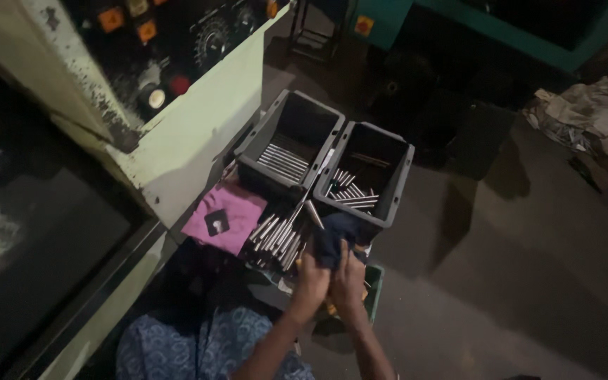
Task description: The person opens a machine door, removes a cylindrical metal rod, and wipes it with a cloth. They repeat this process for several rods, placing each cleaned rod into a nearby bin. The person also closes the machine door between some operations.
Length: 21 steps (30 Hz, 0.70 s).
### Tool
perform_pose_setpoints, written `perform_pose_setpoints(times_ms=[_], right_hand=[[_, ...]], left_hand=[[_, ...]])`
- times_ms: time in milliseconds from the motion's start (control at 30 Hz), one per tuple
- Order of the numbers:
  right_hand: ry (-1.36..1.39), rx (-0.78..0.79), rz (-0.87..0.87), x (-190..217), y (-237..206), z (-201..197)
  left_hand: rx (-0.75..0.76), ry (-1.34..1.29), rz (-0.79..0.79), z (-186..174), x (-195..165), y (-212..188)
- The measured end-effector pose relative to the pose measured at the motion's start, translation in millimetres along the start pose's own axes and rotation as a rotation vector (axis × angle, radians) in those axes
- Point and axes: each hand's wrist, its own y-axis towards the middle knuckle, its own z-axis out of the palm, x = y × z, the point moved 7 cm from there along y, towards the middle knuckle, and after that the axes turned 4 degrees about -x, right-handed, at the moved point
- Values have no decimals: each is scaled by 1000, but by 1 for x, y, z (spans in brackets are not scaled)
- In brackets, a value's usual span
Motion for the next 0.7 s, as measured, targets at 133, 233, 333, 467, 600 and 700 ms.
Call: perform_pose_setpoints(times_ms=[133, 233, 333, 467, 600, 700], right_hand=[[124, 40, 289, 29, -7, 0], [-48, 213, 265, 57, -2, -11], [-22, 90, 93, 78, 15, -43], [187, 38, 186, 44, 35, -67], [345, 21, 384, -12, 49, -64], [358, -294, 295, -33, 62, -84]], left_hand=[[-185, -118, -102, -42, -22, 0], [-373, -346, 174, -71, -40, 12], [-502, -144, -107, -94, 2, 20], [-218, 51, 163, -109, 31, 19], [221, 232, 83, -91, 78, -20], [231, -149, -238, -85, 105, -35]])
